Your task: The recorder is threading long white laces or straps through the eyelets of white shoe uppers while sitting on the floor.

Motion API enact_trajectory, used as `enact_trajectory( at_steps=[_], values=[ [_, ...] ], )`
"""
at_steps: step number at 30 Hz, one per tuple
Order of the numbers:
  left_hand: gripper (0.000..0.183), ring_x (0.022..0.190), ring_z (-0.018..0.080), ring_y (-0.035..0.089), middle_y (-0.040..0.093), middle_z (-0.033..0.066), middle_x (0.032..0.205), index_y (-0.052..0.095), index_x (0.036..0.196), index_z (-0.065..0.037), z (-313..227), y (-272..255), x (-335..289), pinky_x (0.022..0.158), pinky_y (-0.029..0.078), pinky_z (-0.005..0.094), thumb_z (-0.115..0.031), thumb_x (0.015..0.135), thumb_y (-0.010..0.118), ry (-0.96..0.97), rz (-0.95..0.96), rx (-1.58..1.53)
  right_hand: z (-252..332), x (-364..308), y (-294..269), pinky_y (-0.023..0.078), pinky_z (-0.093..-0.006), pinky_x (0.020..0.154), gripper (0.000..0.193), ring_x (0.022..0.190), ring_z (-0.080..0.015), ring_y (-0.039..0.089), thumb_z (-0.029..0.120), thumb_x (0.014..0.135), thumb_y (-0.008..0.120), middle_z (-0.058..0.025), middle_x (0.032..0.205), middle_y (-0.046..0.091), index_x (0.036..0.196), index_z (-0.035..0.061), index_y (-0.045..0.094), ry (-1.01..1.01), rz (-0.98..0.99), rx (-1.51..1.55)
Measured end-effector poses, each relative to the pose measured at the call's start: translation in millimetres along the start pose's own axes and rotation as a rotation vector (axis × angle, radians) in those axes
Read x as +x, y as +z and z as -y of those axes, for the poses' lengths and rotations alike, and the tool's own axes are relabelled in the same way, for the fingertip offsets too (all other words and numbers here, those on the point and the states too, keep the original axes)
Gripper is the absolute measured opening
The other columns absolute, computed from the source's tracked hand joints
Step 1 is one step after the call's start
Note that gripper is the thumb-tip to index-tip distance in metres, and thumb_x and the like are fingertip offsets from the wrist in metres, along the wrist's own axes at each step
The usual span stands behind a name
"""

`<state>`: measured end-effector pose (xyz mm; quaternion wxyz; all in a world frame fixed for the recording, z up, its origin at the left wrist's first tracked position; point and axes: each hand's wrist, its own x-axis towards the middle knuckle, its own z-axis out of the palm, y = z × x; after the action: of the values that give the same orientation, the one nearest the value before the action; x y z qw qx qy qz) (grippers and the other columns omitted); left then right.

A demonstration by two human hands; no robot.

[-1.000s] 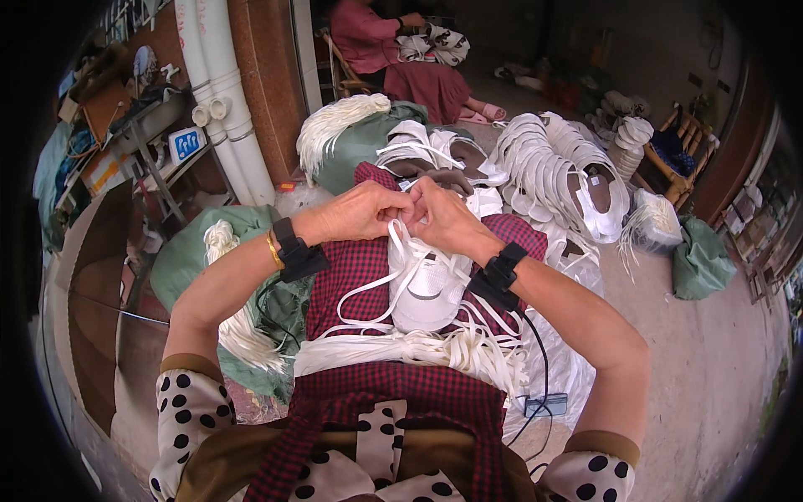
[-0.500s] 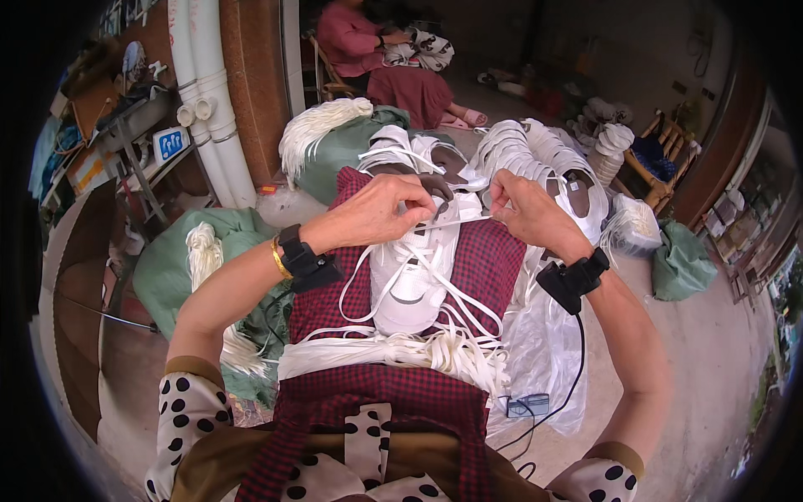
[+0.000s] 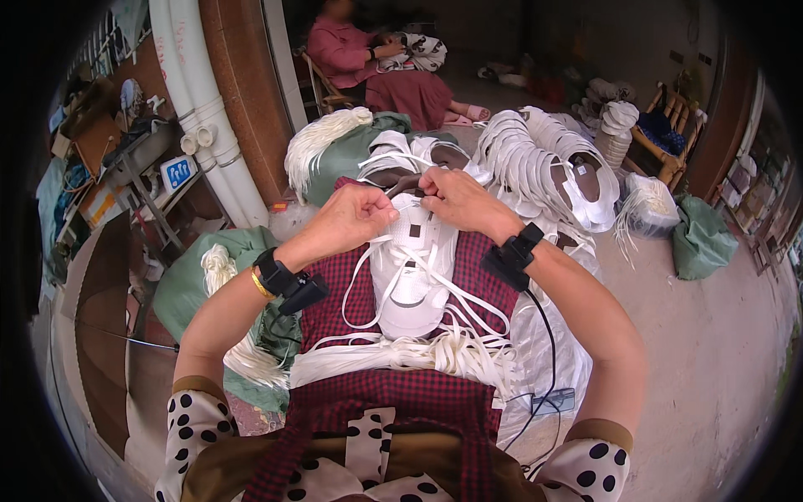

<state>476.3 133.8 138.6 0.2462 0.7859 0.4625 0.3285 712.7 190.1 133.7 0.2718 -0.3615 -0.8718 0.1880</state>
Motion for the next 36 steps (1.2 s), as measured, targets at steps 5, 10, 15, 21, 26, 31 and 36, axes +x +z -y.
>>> enact_trajectory(
  at_steps=[5,10,15,21,26,31,36],
  values=[
    [0.018,0.067,0.0122,0.062,0.070,0.0088,0.076,0.074,0.096,0.001,15,9,-10,0.064,0.052,0.0323,-0.016,0.090,0.072,0.017,0.010,-0.049,-10,18,14,0.052,-0.0403,0.088,0.043,0.101,-0.0332,0.068,0.024,0.084,0.070,-0.0222,0.106,0.070,0.113,-0.0076,0.064,0.049,0.033,-0.073],
    [0.016,0.067,0.0098,0.061,0.067,0.0054,0.077,0.074,0.090,0.003,19,21,-14,0.064,0.051,0.0287,-0.013,0.087,0.076,0.071,-0.120,0.001,-17,30,17,0.049,-0.0301,0.071,0.032,0.081,-0.0153,0.063,0.023,0.084,0.074,-0.0077,0.090,0.069,0.101,-0.0028,0.070,0.254,0.144,0.324],
    [0.013,0.067,0.0127,0.063,0.066,0.0084,0.076,0.073,0.087,0.003,23,30,-10,0.064,0.052,0.0307,-0.009,0.083,0.075,0.180,-0.196,0.097,-16,30,36,0.038,-0.0284,0.054,0.023,0.062,-0.0087,0.051,0.025,0.079,0.080,0.0002,0.072,0.061,0.078,0.0053,0.068,0.406,-0.034,0.606],
    [0.009,0.072,0.0123,0.065,0.067,0.0069,0.076,0.073,0.085,0.004,27,36,-2,0.063,0.052,0.0288,-0.005,0.084,0.074,0.091,-0.110,-0.113,-5,25,33,0.036,-0.0259,0.053,0.023,0.059,-0.0061,0.050,0.023,0.083,0.080,0.0037,0.068,0.060,0.070,0.0130,0.064,0.465,-0.086,0.623],
    [0.009,0.069,0.0095,0.064,0.069,0.0076,0.077,0.073,0.084,0.003,25,36,4,0.062,0.050,0.0265,-0.006,0.084,0.077,-0.143,0.030,-0.337,-4,21,30,0.035,-0.0244,0.053,0.024,0.059,-0.0046,0.049,0.026,0.084,0.081,0.0058,0.066,0.058,0.070,0.0143,0.064,0.422,-0.089,0.646],
    [0.012,0.066,0.0085,0.064,0.072,0.0097,0.082,0.072,0.084,0.002,17,44,-2,0.059,0.050,0.0256,-0.008,0.082,0.079,0.206,-0.156,0.186,-15,17,30,0.038,-0.0224,0.056,0.020,0.063,-0.0028,0.052,0.029,0.085,0.081,0.0064,0.072,0.062,0.080,0.0132,0.070,0.423,-0.054,0.620],
    [0.012,0.063,0.0093,0.062,0.068,0.0060,0.075,0.069,0.090,0.002,12,44,-7,0.058,0.050,0.0269,-0.003,0.081,0.076,0.099,-0.146,-0.016,-20,18,34,0.045,-0.0201,0.063,0.024,0.072,-0.0028,0.061,0.024,0.087,0.079,0.0027,0.087,0.072,0.105,0.0082,0.077,0.382,-0.077,0.688]
  ],
)
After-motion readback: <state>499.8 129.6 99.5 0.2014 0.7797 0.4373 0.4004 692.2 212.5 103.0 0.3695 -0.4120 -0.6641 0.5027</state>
